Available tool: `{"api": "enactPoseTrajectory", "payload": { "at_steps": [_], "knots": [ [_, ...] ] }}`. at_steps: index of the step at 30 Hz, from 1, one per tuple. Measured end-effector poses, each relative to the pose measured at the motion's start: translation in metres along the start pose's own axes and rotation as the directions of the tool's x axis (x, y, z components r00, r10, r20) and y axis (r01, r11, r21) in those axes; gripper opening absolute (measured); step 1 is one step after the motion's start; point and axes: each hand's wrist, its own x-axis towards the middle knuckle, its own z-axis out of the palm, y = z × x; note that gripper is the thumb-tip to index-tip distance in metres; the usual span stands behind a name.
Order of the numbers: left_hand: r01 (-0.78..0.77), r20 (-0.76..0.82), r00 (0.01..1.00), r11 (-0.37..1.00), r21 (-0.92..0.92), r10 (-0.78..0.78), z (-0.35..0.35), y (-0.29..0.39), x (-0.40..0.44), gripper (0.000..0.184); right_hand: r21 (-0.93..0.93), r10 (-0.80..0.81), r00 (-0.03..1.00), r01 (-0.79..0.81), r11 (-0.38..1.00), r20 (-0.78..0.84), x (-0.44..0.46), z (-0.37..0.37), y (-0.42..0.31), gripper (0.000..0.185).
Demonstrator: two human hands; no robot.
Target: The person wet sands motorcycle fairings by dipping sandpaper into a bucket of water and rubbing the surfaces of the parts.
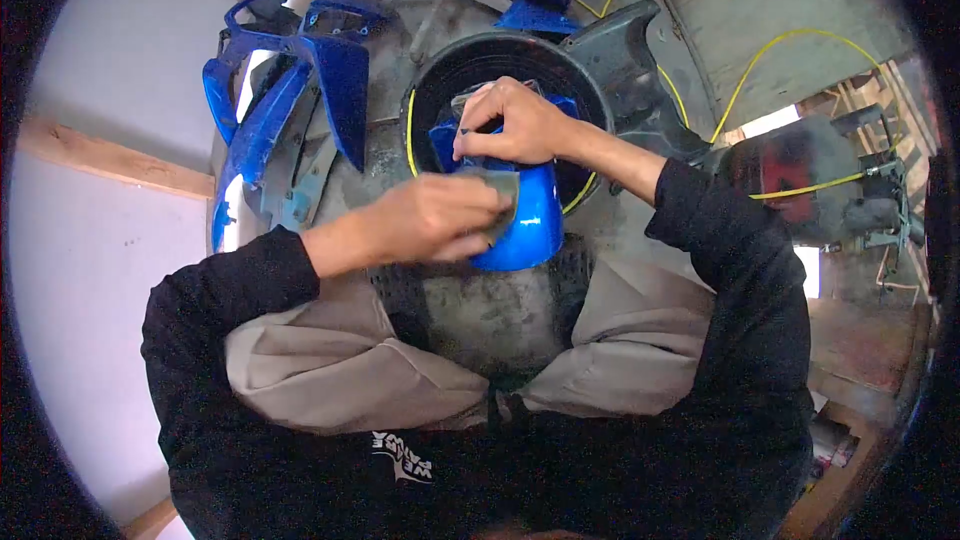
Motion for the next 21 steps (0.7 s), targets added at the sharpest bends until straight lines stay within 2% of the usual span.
{"api": "enactPoseTrajectory", "payload": {
  "at_steps": [2,3,6,7,8,10,11,14,15,16,18,20,21],
  "knots": [
    [0.006,0.101,0.995,0.998,-0.063,0.0,0.013,0.018,-0.002,0.047,-0.002,0.001,1.0,-0.001,1.0,-0.016,-0.001,-0.003,-0.002,0.022],
    [-0.092,0.175,0.979,0.993,-0.072,0.103,0.012,0.027,0.008,0.044,0.013,0.025,1.0,-0.025,1.0,0.003,-0.001,-0.005,-0.008,0.021],
    [0.033,0.123,0.992,0.999,0.031,-0.036,0.002,0.001,0.001,0.045,0.053,0.102,0.994,-0.104,0.993,0.036,0.0,-0.005,-0.009,0.021],
    [0.011,-0.032,0.999,0.998,0.062,-0.009,-0.006,-0.01,0.006,0.045,0.066,0.108,0.994,-0.11,0.992,0.029,0.0,-0.004,-0.007,0.022],
    [0.042,-0.002,0.999,0.997,0.068,-0.042,-0.011,-0.008,0.003,0.048,0.047,0.078,0.997,-0.078,0.996,0.015,-0.001,-0.001,-0.007,0.022],
    [0.07,0.038,0.997,0.994,-0.086,-0.067,0.01,0.022,0.003,0.035,-0.01,0.009,1.0,-0.009,1.0,-0.007,-0.001,-0.004,-0.005,0.022],
    [-0.041,0.168,0.984,0.99,-0.138,0.064,0.019,0.028,0.006,0.032,-0.011,-0.004,1.0,0.004,1.0,-0.009,-0.001,-0.004,-0.006,0.022],
    [-0.064,0.031,0.997,0.985,-0.157,0.07,0.011,0.01,0.009,0.046,-0.009,0.014,1.0,-0.014,1.0,-0.016,-0.002,-0.003,0.0,0.022],
    [0.129,0.11,0.986,0.99,-0.061,-0.122,0.002,0.006,0.005,0.042,-0.009,0.012,1.0,-0.012,1.0,-0.024,-0.002,-0.001,0.0,0.022],
    [0.163,0.041,0.986,0.987,-0.006,-0.162,-0.008,-0.008,0.002,0.036,-0.007,0.022,1.0,-0.022,1.0,-0.017,-0.002,0.001,-0.001,0.022],
    [0.167,0.051,0.985,0.986,-0.023,-0.165,0.0,0.007,-0.001,0.032,-0.016,0.038,0.999,-0.038,0.999,0.013,0.0,-0.002,-0.002,0.021],
    [-0.092,0.076,0.992,0.988,-0.123,0.102,0.012,0.027,0.012,0.02,-0.015,0.033,0.999,-0.032,0.999,0.018,-0.001,-0.004,-0.006,0.021],
    [-0.135,0.032,0.99,0.982,-0.132,0.14,0.015,0.021,0.015,0.021,-0.017,0.032,0.999,-0.031,0.999,0.021,-0.002,-0.006,-0.006,0.021]
  ]
}}
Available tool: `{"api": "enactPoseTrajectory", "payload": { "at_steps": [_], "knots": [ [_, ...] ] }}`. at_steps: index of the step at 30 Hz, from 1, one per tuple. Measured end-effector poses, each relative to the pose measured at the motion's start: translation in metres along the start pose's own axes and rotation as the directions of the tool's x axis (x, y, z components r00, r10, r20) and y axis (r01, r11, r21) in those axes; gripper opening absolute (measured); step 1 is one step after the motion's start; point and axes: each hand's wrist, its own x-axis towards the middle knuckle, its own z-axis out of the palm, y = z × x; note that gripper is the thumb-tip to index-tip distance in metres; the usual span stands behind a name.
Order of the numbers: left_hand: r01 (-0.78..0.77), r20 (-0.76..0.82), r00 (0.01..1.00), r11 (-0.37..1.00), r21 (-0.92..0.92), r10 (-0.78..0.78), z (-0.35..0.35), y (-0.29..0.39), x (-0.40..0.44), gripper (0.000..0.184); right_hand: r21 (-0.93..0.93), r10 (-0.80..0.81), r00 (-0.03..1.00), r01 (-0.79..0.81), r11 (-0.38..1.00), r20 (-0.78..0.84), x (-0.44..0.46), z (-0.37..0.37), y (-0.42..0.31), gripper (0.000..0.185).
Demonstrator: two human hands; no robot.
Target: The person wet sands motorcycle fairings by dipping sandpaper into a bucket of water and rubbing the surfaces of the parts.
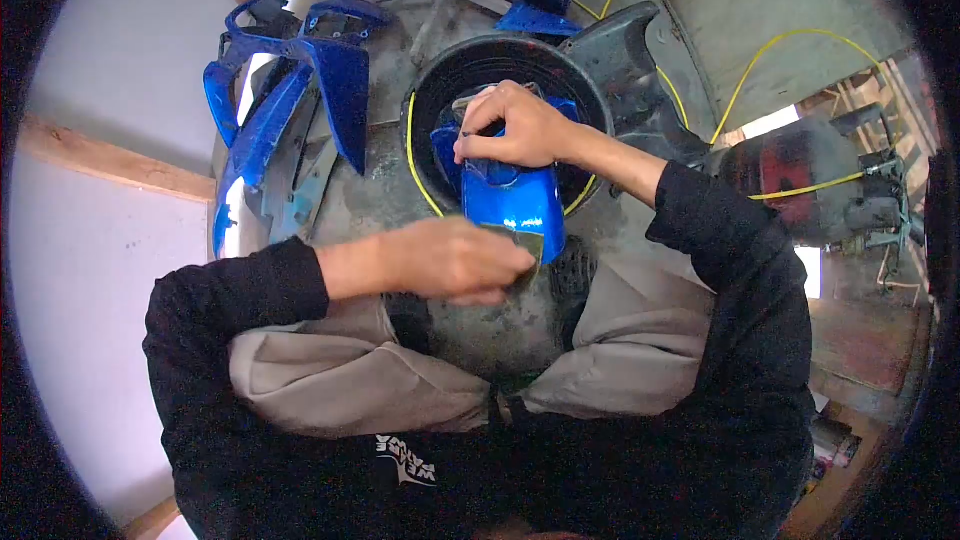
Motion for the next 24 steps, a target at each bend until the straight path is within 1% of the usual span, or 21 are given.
{"api": "enactPoseTrajectory", "payload": {
  "at_steps": [3,4,6,7,9,11,12,15,16,18,19,20,21,22,23,24],
  "knots": [
    [0.225,-0.081,0.972,0.972,0.061,-0.22,-0.016,-0.017,-0.005,0.022,0.012,0.048,0.999,-0.048,0.999,0.018,0.001,0.0,0.0,0.021],
    [0.34,-0.078,0.939,0.936,0.088,-0.334,-0.025,-0.019,-0.009,0.036,0.006,0.022,1.0,-0.022,1.0,-0.001,0.0,0.003,0.002,0.021],
    [0.198,0.049,0.978,0.976,0.093,-0.203,-0.014,-0.003,-0.008,0.036,-0.024,-0.035,0.999,0.034,0.999,-0.027,0.003,0.003,0.006,0.021],
    [0.124,0.113,0.985,0.988,0.087,-0.134,-0.009,0.002,-0.007,0.036,-0.019,-0.032,0.999,0.031,0.999,-0.031,0.002,0.003,0.006,0.021],
    [0.188,0.041,0.98,0.975,0.117,-0.194,-0.016,-0.012,-0.007,0.036,-0.007,-0.028,0.999,0.028,1.0,-0.032,0.001,0.003,0.004,0.021],
    [0.263,-0.028,0.965,0.955,0.139,-0.262,-0.023,-0.021,-0.01,0.037,0.011,0.047,0.999,-0.047,0.999,0.002,0.001,0.001,0.001,0.021],
    [0.237,0.02,0.97,0.965,0.112,-0.241,-0.021,-0.017,-0.01,0.036,0.017,0.084,0.996,-0.084,0.996,0.009,0.001,0.0,-0.001,0.021],
    [0.159,0.136,0.978,0.987,0.027,-0.161,-0.008,0.001,-0.01,0.034,-0.022,0.033,0.999,-0.032,0.999,0.019,0.0,0.0,0.002,0.02],
    [0.122,0.166,0.977,0.989,0.079,-0.134,-0.008,0.005,-0.008,0.035,-0.019,0.009,1.0,-0.009,1.0,-0.008,0.001,-0.001,0.005,0.02],
    [0.205,-0.021,0.979,0.975,0.084,-0.204,-0.017,-0.005,-0.006,0.025,0.012,-0.034,0.998,0.035,0.999,-0.049,0.001,0.004,0.007,0.019],
    [0.246,-0.1,0.966,0.966,0.084,-0.237,-0.023,-0.01,-0.008,0.025,0.024,-0.006,1.0,0.007,1.0,-0.027,0.001,0.005,0.005,0.02],
    [0.291,-0.099,0.954,0.955,0.06,-0.284,-0.025,-0.011,-0.013,0.025,0.036,0.018,1.0,-0.018,0.999,-0.008,0.002,0.004,0.003,0.02],
    [0.236,-0.031,0.972,0.97,0.054,-0.235,-0.02,-0.005,-0.014,0.025,0.041,0.042,0.999,-0.043,0.998,0.019,0.003,0.0,0.0,0.02],
    [0.174,0.035,0.984,0.984,0.047,-0.176,-0.014,0.004,-0.012,0.024,-0.014,0.058,0.998,-0.057,0.998,0.016,0.001,-0.001,-0.001,0.021],
    [0.115,0.098,0.988,0.993,0.028,-0.117,-0.007,0.009,-0.012,0.024,-0.014,0.029,1.0,-0.029,0.999,0.0,0.001,-0.001,-0.001,0.021],
    [0.019,0.08,0.996,0.996,0.083,-0.025,-0.003,0.002,-0.015,0.04,-0.018,-0.002,1.0,0.002,1.0,-0.015,0.001,-0.001,0.001,0.021]
  ]
}}
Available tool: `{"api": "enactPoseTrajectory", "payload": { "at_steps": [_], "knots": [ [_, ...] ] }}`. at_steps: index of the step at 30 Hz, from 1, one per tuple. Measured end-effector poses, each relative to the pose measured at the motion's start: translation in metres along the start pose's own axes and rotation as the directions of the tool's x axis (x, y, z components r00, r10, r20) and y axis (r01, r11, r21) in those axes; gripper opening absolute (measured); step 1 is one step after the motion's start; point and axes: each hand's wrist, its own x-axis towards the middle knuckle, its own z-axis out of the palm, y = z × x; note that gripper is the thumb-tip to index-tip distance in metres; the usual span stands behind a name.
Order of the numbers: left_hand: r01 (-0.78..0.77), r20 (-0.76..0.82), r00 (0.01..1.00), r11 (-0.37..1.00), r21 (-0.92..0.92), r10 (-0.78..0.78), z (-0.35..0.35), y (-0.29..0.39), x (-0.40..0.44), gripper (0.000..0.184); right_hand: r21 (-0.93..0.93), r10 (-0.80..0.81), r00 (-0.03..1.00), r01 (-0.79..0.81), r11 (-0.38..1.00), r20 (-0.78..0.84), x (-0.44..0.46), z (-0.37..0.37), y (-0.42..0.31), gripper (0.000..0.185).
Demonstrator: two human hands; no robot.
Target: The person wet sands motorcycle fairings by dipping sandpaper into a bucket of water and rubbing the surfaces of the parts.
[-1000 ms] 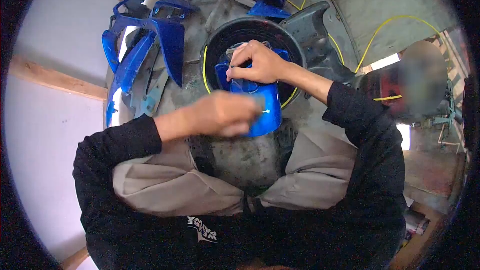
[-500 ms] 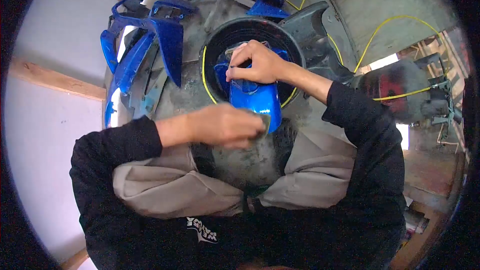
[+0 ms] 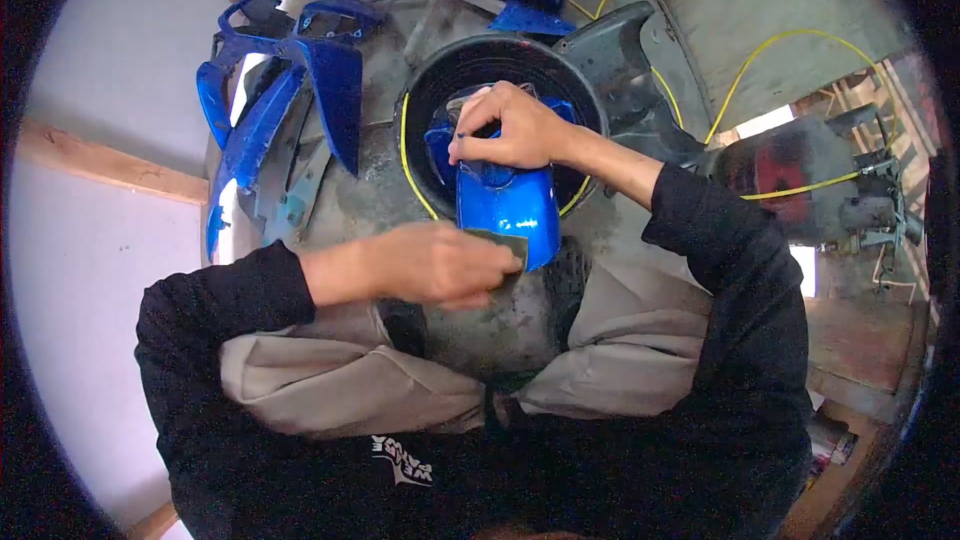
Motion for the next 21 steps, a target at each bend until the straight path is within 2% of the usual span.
{"api": "enactPoseTrajectory", "payload": {
  "at_steps": [1,4,8,11,15,16,19,20,21],
  "knots": [
    [0.067,-0.033,0.997,0.998,0.012,-0.066,-0.006,-0.009,0.0,0.039,0.005,-0.03,0.999,0.03,1.0,-0.011,-0.001,0.001,0.001,0.021],
    [0.264,-0.057,0.964,0.96,0.091,-0.26,-0.027,-0.019,-0.011,0.033,0.085,0.077,0.996,-0.081,0.993,0.051,0.001,0.002,0.001,0.022],
    [0.041,-0.02,0.999,0.999,0.0,-0.041,-0.007,0.003,-0.003,0.035,0.029,0.047,0.998,-0.048,0.998,0.033,0.0,-0.002,0.001,0.021],
    [0.227,-0.117,0.969,0.971,0.072,-0.218,-0.023,-0.022,-0.01,0.034,0.035,0.047,0.998,-0.048,0.998,0.033,0.0,0.005,0.004,0.021],
    [0.094,0.007,0.995,0.995,0.044,-0.095,-0.011,0.007,-0.004,0.043,0.052,0.01,1.0,-0.011,0.999,0.014,0.0,0.004,0.0,0.022],
    [0.05,0.033,0.998,0.999,-0.019,-0.049,-0.009,0.007,0.0,0.05,0.051,-0.01,1.0,0.01,0.999,0.003,-0.001,0.003,0.0,0.022],
    [0.236,-0.068,0.971,0.965,0.112,-0.229,-0.016,-0.02,-0.008,0.028,0.038,0.074,0.997,-0.075,0.996,0.033,0.001,0.002,-0.002,0.023],
    [0.226,-0.025,0.974,0.971,0.079,-0.224,-0.015,-0.018,-0.011,0.033,0.068,0.105,0.993,-0.108,0.992,0.047,0.002,0.0,-0.005,0.027],
    [0.217,0.007,0.976,0.975,0.047,-0.217,-0.012,-0.012,-0.011,0.038,0.076,0.07,0.997,-0.072,0.994,0.031,0.002,0.0,-0.006,0.028]
  ]
}}
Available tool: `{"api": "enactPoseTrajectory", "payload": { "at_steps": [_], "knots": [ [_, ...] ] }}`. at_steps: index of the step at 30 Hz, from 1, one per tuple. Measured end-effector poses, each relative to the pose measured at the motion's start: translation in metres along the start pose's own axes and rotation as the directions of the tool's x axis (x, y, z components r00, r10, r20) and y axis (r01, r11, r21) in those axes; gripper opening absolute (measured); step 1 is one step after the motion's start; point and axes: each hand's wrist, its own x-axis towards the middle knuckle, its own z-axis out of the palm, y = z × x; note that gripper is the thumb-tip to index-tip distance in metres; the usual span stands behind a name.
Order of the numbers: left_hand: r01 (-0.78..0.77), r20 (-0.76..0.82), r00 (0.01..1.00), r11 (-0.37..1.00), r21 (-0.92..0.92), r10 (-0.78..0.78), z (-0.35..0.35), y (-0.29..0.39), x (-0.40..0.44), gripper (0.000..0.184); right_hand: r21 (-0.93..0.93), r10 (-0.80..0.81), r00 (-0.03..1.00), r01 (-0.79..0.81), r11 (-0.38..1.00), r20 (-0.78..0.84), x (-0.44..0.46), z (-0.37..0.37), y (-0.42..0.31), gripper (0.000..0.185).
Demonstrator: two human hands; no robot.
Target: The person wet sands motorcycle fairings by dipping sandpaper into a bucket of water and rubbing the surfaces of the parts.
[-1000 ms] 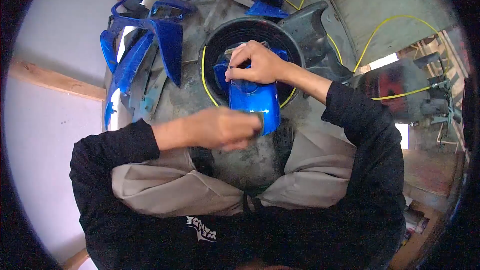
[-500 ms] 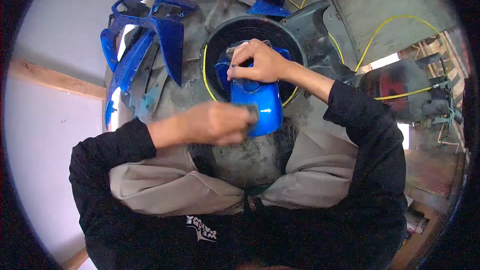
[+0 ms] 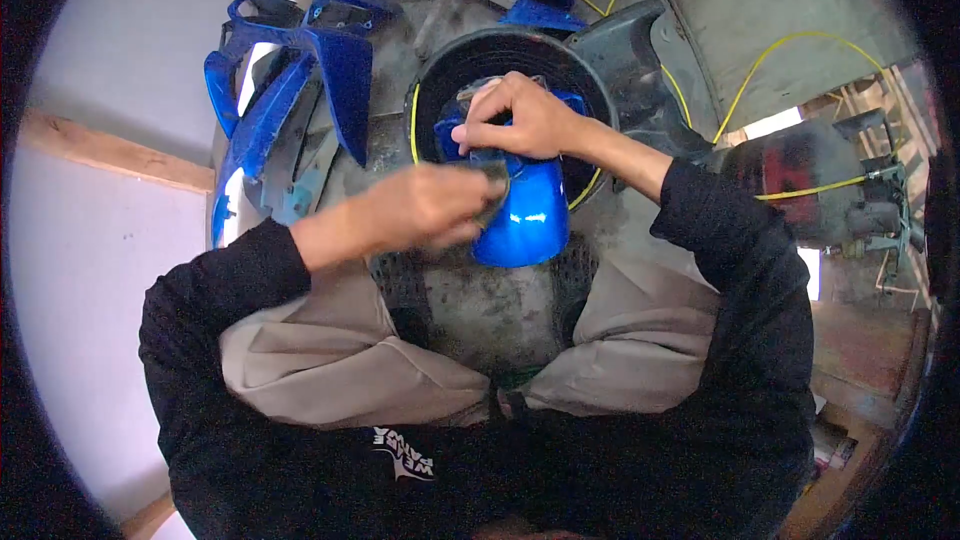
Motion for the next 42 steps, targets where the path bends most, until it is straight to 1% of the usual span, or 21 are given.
{"api": "enactPoseTrajectory", "payload": {
  "at_steps": [2,3,4,6,7,8,10,13,16,17,20,23,26,29,32,35,38,41,42],
  "knots": [
    [-0.023,0.07,0.997,0.998,-0.067,0.028,0.006,0.014,-0.003,0.05,0.011,-0.068,0.997,0.069,0.998,-0.036,0.0,0.001,-0.001,0.03],
    [-0.126,0.093,0.987,0.99,-0.068,0.132,0.01,0.025,0.002,0.05,0.011,-0.06,0.997,0.061,0.998,-0.04,0.002,0.0,-0.001,0.036],
    [-0.119,0.031,0.992,0.992,-0.052,0.12,0.008,0.018,0.005,0.05,0.004,-0.053,0.998,0.054,0.999,-0.044,0.004,-0.003,0.001,0.042],
    [-0.077,-0.089,0.993,0.995,-0.056,0.072,0.005,0.009,0.005,0.05,0.051,-0.029,0.999,0.031,0.998,-0.036,0.002,0.002,0.002,0.051],
    [0.052,-0.054,0.997,0.998,-0.04,-0.054,-0.004,-0.001,0.003,0.045,0.071,-0.033,0.998,0.037,0.997,-0.046,0.003,0.002,0.004,0.052],
    [0.061,-0.108,0.992,0.998,-0.029,-0.064,-0.008,-0.019,-0.001,0.04,0.095,-0.035,0.998,0.039,0.995,-0.052,0.002,0.004,0.005,0.052],
    [0.144,-0.135,0.98,0.988,-0.051,-0.149,-0.017,-0.01,-0.001,0.039,0.107,-0.013,1.0,0.016,0.994,-0.027,0.001,0.002,0.003,0.053],
    [0.081,-0.203,0.976,0.997,0.0,-0.08,-0.013,-0.006,0.002,0.035,0.103,-0.003,1.0,0.003,0.995,0.003,-0.002,-0.005,0.005,0.056],
    [0.171,-0.282,0.948,0.983,0.068,-0.146,-0.018,-0.007,0.003,0.037,0.083,-0.025,0.999,0.022,0.996,0.033,-0.001,-0.01,0.007,0.061],
    [0.205,-0.292,0.939,0.977,0.053,-0.181,-0.019,-0.005,0.004,0.039,0.073,-0.032,0.999,0.029,0.997,0.042,-0.002,-0.011,0.006,0.062],
    [0.301,-0.31,0.909,0.953,0.031,-0.277,-0.02,0.005,0.009,0.031,0.081,-0.006,0.999,0.002,0.997,0.047,-0.002,-0.007,0.014,0.066],
    [0.348,-0.292,0.895,0.937,-0.021,-0.339,-0.013,0.002,0.007,0.029,0.075,-0.038,0.999,0.035,0.997,0.032,-0.002,-0.008,0.013,0.068],
    [0.391,-0.306,0.865,0.916,-0.089,-0.399,-0.015,0.007,0.011,0.031,0.125,-0.031,0.999,0.029,0.992,0.011,-0.002,-0.003,0.017,0.069],
    [0.436,-0.343,0.796,0.866,-0.247,-0.498,-0.016,0.008,0.012,0.032,0.156,-0.059,0.998,0.062,0.986,-0.02,-0.002,0.0,0.016,0.069],
    [0.46,-0.375,0.757,0.844,-0.275,-0.535,-0.015,0.008,0.013,0.03,0.094,-0.019,1.0,0.018,0.995,0.009,-0.003,-0.004,0.017,0.067],
    [0.317,-0.364,0.88,0.948,-0.028,-0.305,-0.016,-0.003,0.01,0.029,0.132,-0.056,0.997,0.064,0.989,-0.058,-0.003,-0.001,0.005,0.064],
    [0.35,-0.332,0.867,0.928,-0.124,-0.371,-0.013,-0.002,0.008,0.03,0.091,-0.049,0.998,0.052,0.995,-0.038,-0.003,-0.001,0.013,0.062],
    [0.277,-0.311,0.916,0.96,0.038,-0.252,-0.014,-0.002,0.011,0.035,0.124,-0.084,0.988,0.1,0.987,-0.128,-0.003,0.005,0.008,0.063],
    [0.227,-0.315,0.928,0.972,0.061,-0.197,-0.014,-0.001,0.016,0.036,0.114,-0.081,0.99,0.094,0.989,-0.114,-0.003,0.006,0.01,0.063]
  ]
}}
